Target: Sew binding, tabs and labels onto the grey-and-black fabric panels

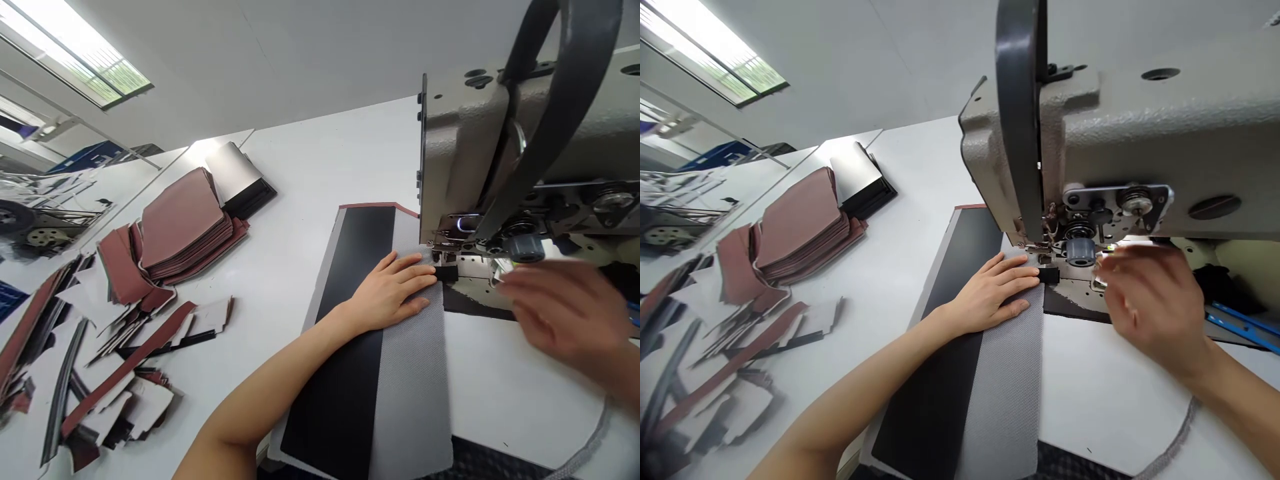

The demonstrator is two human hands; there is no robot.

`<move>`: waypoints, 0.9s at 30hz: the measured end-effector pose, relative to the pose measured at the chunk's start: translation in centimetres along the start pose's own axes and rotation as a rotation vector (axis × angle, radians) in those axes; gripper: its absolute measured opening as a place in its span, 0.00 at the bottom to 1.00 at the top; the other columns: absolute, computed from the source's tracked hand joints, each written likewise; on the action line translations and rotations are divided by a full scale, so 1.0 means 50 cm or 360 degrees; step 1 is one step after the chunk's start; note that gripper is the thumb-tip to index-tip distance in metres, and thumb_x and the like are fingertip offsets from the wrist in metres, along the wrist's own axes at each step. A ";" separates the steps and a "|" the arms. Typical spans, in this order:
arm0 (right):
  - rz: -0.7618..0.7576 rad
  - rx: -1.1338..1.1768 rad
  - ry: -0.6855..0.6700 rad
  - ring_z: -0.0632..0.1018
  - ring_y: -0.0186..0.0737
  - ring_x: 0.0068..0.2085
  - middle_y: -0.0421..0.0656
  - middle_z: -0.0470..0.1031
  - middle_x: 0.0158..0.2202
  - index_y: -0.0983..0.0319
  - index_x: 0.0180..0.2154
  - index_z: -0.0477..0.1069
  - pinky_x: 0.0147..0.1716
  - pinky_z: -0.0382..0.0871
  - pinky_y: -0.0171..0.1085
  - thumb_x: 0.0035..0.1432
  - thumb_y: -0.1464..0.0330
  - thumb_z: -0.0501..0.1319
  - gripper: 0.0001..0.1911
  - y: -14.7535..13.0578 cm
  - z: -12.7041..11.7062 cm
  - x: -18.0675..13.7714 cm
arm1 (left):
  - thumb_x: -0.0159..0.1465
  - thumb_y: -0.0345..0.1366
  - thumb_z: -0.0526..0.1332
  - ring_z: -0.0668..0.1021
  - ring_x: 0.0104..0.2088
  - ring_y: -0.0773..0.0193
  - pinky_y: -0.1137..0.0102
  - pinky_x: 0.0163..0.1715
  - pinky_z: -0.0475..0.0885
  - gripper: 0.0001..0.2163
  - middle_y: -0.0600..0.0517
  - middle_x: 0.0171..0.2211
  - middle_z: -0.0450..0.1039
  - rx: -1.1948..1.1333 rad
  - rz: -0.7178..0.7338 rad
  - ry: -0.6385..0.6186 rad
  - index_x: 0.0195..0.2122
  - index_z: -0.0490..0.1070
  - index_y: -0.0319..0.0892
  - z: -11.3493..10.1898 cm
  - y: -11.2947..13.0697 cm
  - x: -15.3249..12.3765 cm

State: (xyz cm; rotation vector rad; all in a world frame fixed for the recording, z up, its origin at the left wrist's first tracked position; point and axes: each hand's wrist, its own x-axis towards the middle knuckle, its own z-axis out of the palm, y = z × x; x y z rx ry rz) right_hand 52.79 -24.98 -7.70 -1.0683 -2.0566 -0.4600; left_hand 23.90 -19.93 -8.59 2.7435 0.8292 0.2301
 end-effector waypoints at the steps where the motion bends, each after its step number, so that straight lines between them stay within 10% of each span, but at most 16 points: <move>1: -0.0143 0.0077 -0.0064 0.79 0.45 0.45 0.42 0.80 0.42 0.56 0.48 0.72 0.45 0.73 0.42 0.59 0.78 0.64 0.17 -0.013 0.000 -0.002 | 0.75 0.44 0.52 0.62 0.71 0.56 0.50 0.73 0.50 0.20 0.50 0.66 0.68 0.0001 0.0004 0.0003 0.64 0.67 0.45 0.000 0.000 0.000; 7: -0.0101 0.0308 -0.0710 0.71 0.53 0.61 0.46 0.74 0.58 0.62 0.59 0.70 0.58 0.67 0.52 0.71 0.69 0.53 0.18 -0.047 0.058 -0.008 | 0.74 0.45 0.53 0.62 0.71 0.55 0.50 0.72 0.51 0.20 0.49 0.65 0.68 -0.0006 -0.0005 0.0024 0.64 0.67 0.46 0.000 0.000 -0.001; 21: -0.0006 0.0148 -0.0592 0.80 0.45 0.41 0.46 0.79 0.51 0.62 0.53 0.74 0.39 0.68 0.44 0.70 0.70 0.54 0.15 -0.009 0.106 0.002 | 0.73 0.41 0.54 0.71 0.64 0.52 0.52 0.68 0.58 0.16 0.46 0.60 0.74 0.0002 -0.0008 0.0050 0.57 0.72 0.42 -0.019 -0.053 0.067; 27: -0.0192 0.0218 -0.0594 0.77 0.50 0.53 0.47 0.78 0.53 0.65 0.53 0.75 0.49 0.69 0.47 0.71 0.71 0.53 0.15 -0.030 0.082 -0.002 | 0.74 0.42 0.54 0.72 0.62 0.53 0.55 0.66 0.62 0.16 0.46 0.61 0.72 0.0054 -0.0012 0.0056 0.57 0.72 0.43 -0.020 -0.059 0.075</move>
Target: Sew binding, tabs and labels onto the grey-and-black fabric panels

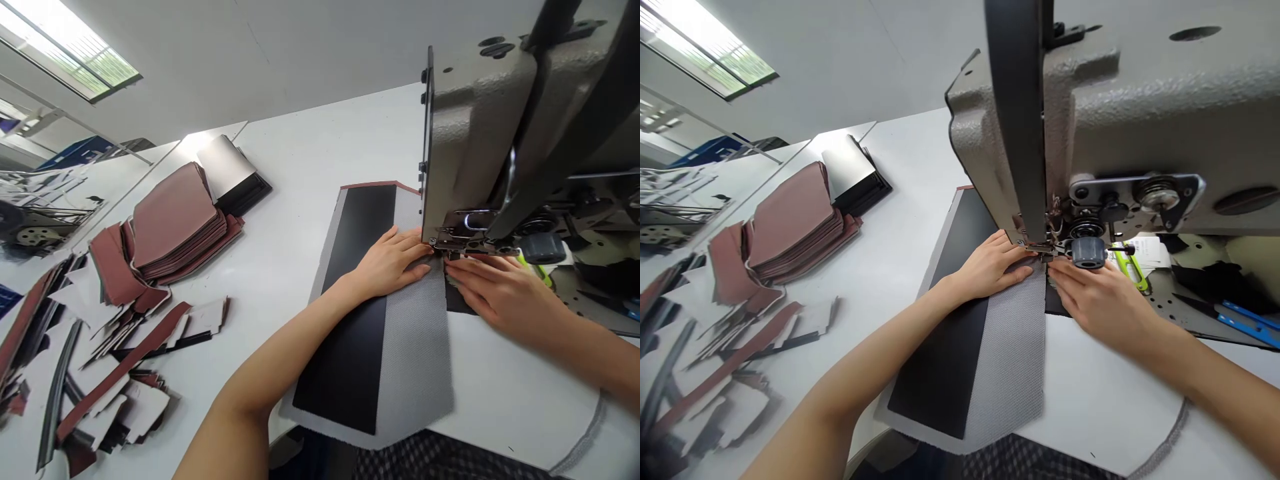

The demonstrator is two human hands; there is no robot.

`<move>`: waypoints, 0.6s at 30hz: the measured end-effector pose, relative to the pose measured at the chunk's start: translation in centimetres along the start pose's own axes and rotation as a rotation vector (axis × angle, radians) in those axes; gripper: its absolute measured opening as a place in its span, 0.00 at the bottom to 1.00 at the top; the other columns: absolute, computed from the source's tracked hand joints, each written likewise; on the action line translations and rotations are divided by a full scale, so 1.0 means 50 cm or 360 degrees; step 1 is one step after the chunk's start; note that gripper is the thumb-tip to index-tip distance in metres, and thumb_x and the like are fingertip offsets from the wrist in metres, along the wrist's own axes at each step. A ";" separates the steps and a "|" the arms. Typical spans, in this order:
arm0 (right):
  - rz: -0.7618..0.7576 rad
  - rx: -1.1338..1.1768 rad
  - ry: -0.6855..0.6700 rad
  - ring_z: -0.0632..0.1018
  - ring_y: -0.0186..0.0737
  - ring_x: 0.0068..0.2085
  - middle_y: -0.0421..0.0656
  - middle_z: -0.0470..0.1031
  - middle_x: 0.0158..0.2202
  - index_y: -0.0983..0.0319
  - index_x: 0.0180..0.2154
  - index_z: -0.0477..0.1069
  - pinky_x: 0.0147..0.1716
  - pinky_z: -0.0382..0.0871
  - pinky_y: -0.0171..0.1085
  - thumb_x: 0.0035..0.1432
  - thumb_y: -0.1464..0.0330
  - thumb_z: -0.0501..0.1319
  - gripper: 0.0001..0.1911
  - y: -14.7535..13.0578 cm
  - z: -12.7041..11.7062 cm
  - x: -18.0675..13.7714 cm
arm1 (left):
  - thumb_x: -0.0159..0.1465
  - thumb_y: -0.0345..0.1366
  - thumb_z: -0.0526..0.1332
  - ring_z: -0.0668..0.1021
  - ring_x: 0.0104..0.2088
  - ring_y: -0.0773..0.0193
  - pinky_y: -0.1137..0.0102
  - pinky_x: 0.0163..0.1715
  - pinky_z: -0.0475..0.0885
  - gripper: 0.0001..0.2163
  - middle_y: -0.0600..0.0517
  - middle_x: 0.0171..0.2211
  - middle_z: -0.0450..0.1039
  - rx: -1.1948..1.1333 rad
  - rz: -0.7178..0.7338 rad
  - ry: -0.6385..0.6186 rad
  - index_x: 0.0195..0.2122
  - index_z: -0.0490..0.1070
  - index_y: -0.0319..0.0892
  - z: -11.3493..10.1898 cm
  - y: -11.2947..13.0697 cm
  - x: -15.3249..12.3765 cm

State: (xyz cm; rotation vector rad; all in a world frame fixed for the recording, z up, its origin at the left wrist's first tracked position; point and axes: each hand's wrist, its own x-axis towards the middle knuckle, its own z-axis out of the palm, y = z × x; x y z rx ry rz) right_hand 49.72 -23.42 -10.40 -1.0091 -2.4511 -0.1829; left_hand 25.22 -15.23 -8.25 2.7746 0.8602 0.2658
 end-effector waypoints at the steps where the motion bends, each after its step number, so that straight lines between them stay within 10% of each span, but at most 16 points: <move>1: -0.0049 0.0034 -0.0040 0.75 0.51 0.55 0.48 0.77 0.54 0.67 0.53 0.75 0.51 0.68 0.48 0.71 0.72 0.53 0.15 -0.011 -0.011 -0.004 | 0.74 0.42 0.54 0.72 0.62 0.53 0.55 0.66 0.62 0.16 0.45 0.60 0.73 0.0024 0.0002 0.0001 0.57 0.72 0.42 0.000 0.000 0.000; 5: -0.0084 0.0010 -0.0060 0.78 0.46 0.49 0.47 0.79 0.48 0.66 0.48 0.76 0.48 0.70 0.43 0.69 0.75 0.54 0.14 -0.027 -0.067 -0.036 | 0.74 0.41 0.53 0.73 0.60 0.52 0.54 0.65 0.62 0.16 0.44 0.54 0.77 0.0179 0.0029 0.0036 0.56 0.73 0.41 -0.005 0.008 -0.005; 11: 0.0913 -0.0598 -0.0059 0.66 0.35 0.18 0.39 0.76 0.26 0.55 0.36 0.79 0.14 0.47 0.35 0.67 0.61 0.59 0.11 0.114 -0.103 -0.098 | 0.73 0.37 0.55 0.75 0.58 0.54 0.58 0.58 0.71 0.13 0.46 0.56 0.76 0.0253 0.0091 0.0229 0.53 0.74 0.41 -0.007 0.055 -0.038; 18: 0.1026 -0.0531 0.0011 0.73 0.36 0.23 0.36 0.81 0.31 0.51 0.31 0.80 0.16 0.53 0.33 0.63 0.57 0.65 0.11 0.187 -0.080 -0.123 | 0.73 0.35 0.54 0.76 0.57 0.53 0.56 0.56 0.73 0.13 0.47 0.56 0.77 0.0086 0.0115 0.0263 0.52 0.75 0.41 -0.003 0.074 -0.070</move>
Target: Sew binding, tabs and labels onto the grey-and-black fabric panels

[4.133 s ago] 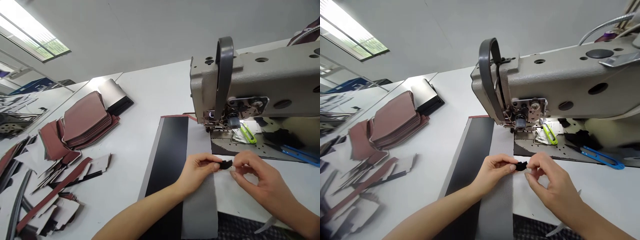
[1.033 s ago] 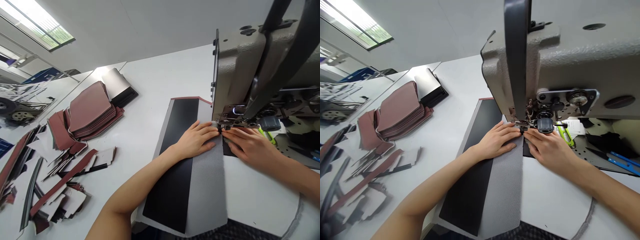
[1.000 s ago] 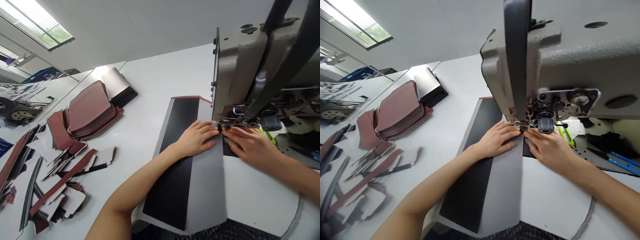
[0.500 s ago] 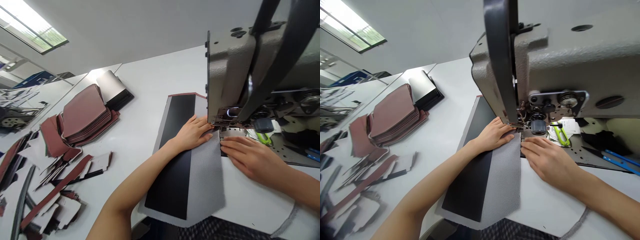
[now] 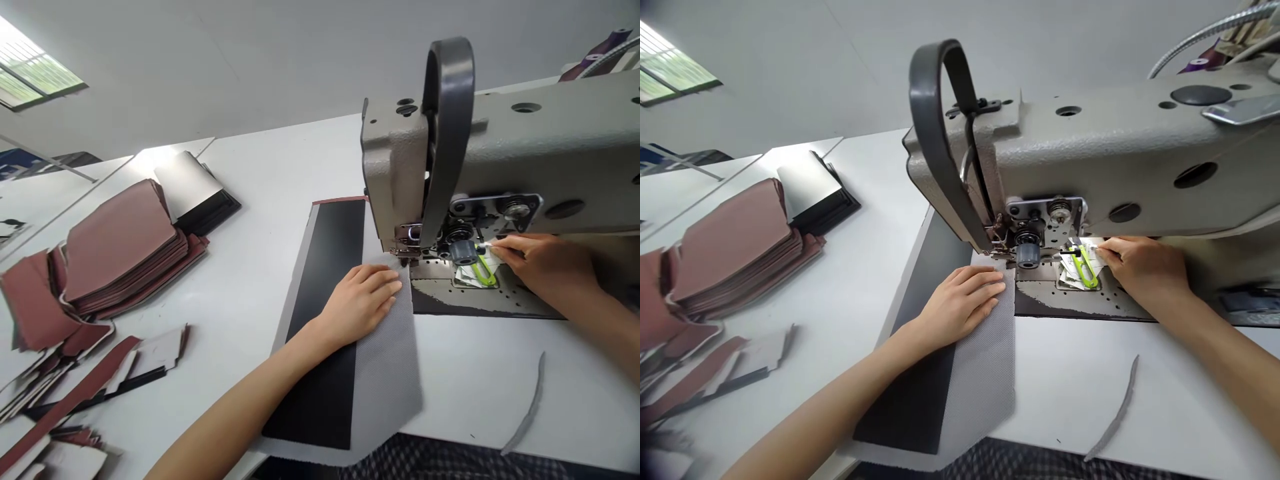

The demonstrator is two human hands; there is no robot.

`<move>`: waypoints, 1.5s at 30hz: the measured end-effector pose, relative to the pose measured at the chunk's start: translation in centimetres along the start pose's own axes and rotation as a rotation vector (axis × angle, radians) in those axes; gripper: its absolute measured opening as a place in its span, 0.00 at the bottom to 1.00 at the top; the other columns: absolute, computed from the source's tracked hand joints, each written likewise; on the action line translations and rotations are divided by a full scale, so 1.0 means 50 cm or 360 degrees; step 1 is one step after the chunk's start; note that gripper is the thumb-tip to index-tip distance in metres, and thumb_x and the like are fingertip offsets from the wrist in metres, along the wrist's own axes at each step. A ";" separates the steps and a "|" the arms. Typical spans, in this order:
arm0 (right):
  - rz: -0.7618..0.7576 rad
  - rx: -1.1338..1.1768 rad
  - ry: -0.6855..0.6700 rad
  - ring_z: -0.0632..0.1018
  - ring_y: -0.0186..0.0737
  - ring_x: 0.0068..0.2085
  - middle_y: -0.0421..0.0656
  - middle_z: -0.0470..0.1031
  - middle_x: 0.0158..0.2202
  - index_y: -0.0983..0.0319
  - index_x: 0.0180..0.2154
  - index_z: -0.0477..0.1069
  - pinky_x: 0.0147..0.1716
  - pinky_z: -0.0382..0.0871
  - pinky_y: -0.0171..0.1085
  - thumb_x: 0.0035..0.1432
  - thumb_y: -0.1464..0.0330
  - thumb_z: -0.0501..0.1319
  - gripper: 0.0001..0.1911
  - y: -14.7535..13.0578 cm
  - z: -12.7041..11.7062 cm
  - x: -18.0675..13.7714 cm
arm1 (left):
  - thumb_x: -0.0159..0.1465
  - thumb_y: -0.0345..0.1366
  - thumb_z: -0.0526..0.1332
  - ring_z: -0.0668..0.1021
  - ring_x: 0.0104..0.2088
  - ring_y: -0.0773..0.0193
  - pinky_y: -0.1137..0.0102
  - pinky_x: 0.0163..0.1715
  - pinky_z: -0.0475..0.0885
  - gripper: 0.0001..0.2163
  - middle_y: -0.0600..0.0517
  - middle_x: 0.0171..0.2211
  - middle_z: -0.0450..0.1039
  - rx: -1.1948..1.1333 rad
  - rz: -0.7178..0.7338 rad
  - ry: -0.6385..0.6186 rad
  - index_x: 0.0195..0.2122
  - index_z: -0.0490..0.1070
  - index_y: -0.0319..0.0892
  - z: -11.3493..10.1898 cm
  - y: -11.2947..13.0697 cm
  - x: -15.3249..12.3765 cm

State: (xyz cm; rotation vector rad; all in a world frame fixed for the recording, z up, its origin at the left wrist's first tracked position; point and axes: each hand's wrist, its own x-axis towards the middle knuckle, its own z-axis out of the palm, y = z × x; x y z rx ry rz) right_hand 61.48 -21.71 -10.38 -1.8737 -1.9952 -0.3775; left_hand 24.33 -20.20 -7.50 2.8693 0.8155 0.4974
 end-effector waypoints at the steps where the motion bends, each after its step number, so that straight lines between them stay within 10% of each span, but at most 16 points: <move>1: 0.0012 -0.0007 0.0032 0.73 0.37 0.23 0.37 0.81 0.31 0.51 0.32 0.80 0.17 0.52 0.34 0.65 0.57 0.63 0.11 -0.004 -0.009 -0.007 | 0.73 0.35 0.55 0.76 0.56 0.53 0.56 0.56 0.74 0.12 0.46 0.55 0.77 -0.0060 -0.0047 0.0025 0.52 0.75 0.42 -0.004 0.004 -0.001; 5: -0.0027 -0.0055 0.0173 0.72 0.38 0.26 0.43 0.79 0.34 0.58 0.41 0.80 0.21 0.51 0.39 0.72 0.61 0.55 0.15 -0.069 -0.068 -0.051 | 0.72 0.38 0.58 0.80 0.50 0.58 0.62 0.50 0.78 0.12 0.47 0.52 0.78 -0.0669 -0.0410 0.0036 0.53 0.73 0.44 -0.017 0.043 0.004; 9: -0.0592 0.0333 0.0152 0.77 0.34 0.31 0.40 0.78 0.35 0.60 0.40 0.79 0.28 0.65 0.35 0.73 0.68 0.55 0.14 -0.195 -0.096 -0.082 | 0.64 0.44 0.68 0.82 0.42 0.62 0.68 0.44 0.79 0.26 0.48 0.47 0.79 -0.1269 -0.0727 -0.0032 0.61 0.64 0.45 -0.010 0.080 0.023; 13: -0.0646 0.0591 0.0008 0.78 0.34 0.29 0.41 0.79 0.37 0.62 0.45 0.78 0.26 0.68 0.35 0.74 0.65 0.53 0.16 -0.268 -0.074 -0.078 | 0.66 0.38 0.65 0.79 0.33 0.64 0.68 0.37 0.77 0.13 0.54 0.35 0.77 -0.0737 -0.0810 0.0030 0.51 0.70 0.44 0.008 0.055 0.030; 23: -0.0572 0.0571 -0.0004 0.78 0.32 0.31 0.37 0.79 0.39 0.61 0.45 0.78 0.27 0.68 0.35 0.72 0.70 0.54 0.13 -0.240 -0.044 -0.073 | 0.74 0.29 0.51 0.77 0.55 0.62 0.64 0.56 0.71 0.14 0.51 0.51 0.80 0.0090 -0.0039 0.0010 0.49 0.76 0.45 0.036 0.014 -0.001; 45: -0.0781 0.0433 -0.0109 0.76 0.38 0.34 0.43 0.77 0.40 0.60 0.53 0.77 0.31 0.66 0.38 0.68 0.74 0.51 0.19 -0.255 0.002 -0.017 | 0.75 0.41 0.52 0.75 0.61 0.58 0.58 0.62 0.69 0.14 0.49 0.59 0.75 0.0015 -0.0070 0.0029 0.53 0.73 0.41 0.035 0.001 0.003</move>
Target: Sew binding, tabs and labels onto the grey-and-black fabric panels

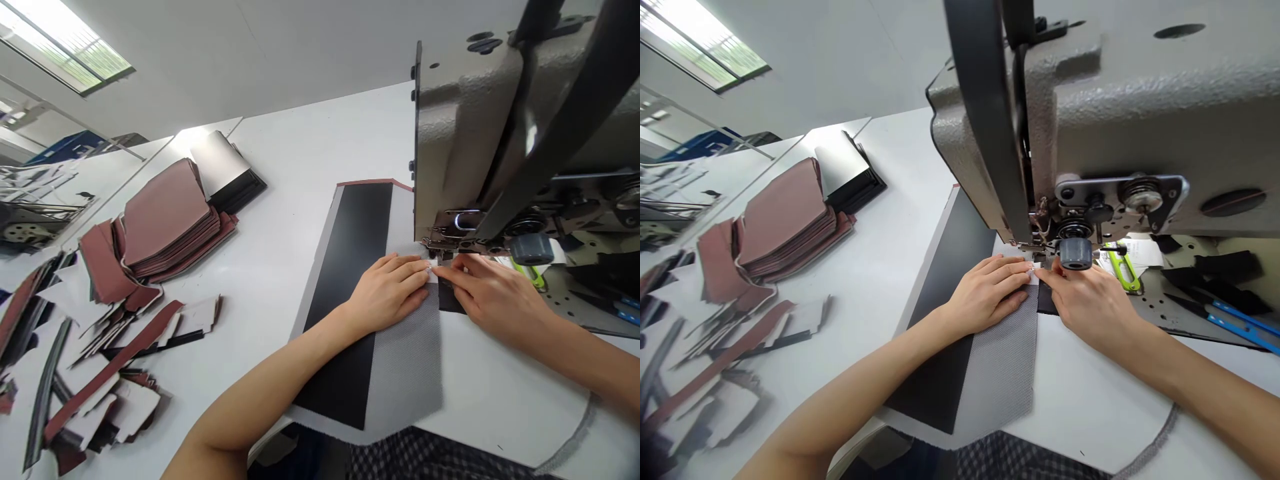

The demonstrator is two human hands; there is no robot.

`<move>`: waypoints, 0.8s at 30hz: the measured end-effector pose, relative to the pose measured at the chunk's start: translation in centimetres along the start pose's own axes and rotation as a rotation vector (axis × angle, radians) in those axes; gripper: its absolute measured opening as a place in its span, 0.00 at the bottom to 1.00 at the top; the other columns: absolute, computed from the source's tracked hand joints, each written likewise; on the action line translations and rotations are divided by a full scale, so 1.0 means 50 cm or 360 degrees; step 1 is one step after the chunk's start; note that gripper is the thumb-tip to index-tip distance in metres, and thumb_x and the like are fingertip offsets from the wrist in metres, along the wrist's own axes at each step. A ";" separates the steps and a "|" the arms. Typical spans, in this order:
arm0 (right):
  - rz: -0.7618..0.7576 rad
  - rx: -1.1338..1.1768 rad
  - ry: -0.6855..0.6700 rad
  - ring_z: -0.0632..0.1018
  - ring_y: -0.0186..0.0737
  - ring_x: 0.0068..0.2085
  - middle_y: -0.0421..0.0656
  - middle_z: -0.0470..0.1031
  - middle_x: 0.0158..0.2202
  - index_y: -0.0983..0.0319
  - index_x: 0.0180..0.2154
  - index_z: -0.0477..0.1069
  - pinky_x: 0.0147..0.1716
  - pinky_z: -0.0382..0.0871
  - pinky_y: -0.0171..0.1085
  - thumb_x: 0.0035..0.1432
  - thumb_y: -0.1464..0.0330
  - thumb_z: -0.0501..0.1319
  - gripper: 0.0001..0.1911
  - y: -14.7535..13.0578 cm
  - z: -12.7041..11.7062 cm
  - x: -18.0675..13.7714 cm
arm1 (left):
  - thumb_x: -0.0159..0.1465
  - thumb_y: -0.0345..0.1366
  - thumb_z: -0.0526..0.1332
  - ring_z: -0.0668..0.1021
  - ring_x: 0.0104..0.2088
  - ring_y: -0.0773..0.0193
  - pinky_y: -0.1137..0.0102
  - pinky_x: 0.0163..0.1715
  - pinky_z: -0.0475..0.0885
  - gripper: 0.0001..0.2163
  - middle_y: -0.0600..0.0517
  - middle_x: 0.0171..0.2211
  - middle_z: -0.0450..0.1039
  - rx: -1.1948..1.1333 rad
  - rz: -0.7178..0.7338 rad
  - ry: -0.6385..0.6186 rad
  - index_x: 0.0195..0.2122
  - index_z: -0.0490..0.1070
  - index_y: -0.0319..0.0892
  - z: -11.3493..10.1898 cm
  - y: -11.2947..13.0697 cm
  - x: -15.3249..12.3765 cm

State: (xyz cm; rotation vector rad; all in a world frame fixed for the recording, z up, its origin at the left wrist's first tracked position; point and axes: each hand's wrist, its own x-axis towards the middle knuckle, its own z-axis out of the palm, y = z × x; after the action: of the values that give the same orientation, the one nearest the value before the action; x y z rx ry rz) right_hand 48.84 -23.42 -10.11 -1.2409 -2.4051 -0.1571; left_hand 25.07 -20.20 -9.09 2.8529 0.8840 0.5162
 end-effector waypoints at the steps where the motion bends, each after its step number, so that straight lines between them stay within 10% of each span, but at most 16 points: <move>1: 0.0010 -0.0018 0.0004 0.76 0.38 0.34 0.43 0.77 0.40 0.60 0.53 0.77 0.31 0.66 0.38 0.69 0.74 0.51 0.19 0.001 0.003 -0.001 | 0.75 0.41 0.53 0.76 0.60 0.58 0.59 0.62 0.70 0.14 0.49 0.59 0.76 -0.0009 0.0015 0.0015 0.52 0.74 0.41 0.001 -0.005 0.003; 13: -0.0143 0.0064 0.0119 0.76 0.40 0.34 0.46 0.76 0.38 0.66 0.48 0.78 0.35 0.68 0.40 0.69 0.75 0.53 0.16 -0.009 0.003 0.000 | 0.73 0.33 0.52 0.80 0.47 0.61 0.67 0.51 0.73 0.11 0.47 0.43 0.80 0.0096 -0.0006 0.0079 0.44 0.75 0.41 0.022 -0.069 0.069; 19: -0.0287 0.0093 0.0023 0.78 0.38 0.36 0.44 0.77 0.37 0.65 0.47 0.76 0.37 0.70 0.38 0.67 0.78 0.53 0.15 -0.026 -0.073 -0.036 | 0.73 0.32 0.53 0.78 0.52 0.57 0.61 0.56 0.72 0.11 0.47 0.45 0.80 0.0189 0.0047 0.0094 0.48 0.75 0.41 0.004 -0.062 0.057; 24: 0.0346 -0.0761 -0.0113 0.74 0.40 0.22 0.46 0.80 0.47 0.62 0.52 0.74 0.15 0.56 0.41 0.66 0.72 0.49 0.19 0.073 -0.166 -0.120 | 0.72 0.32 0.55 0.76 0.57 0.54 0.57 0.56 0.74 0.12 0.44 0.55 0.77 0.0146 0.0021 0.0113 0.54 0.73 0.41 -0.024 -0.040 0.009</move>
State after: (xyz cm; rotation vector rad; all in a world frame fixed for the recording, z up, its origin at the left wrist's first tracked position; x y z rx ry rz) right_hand 57.46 -28.17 -5.50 -1.7304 -2.3457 -0.6618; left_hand 23.94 -18.30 -8.26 2.9415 0.9237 0.5970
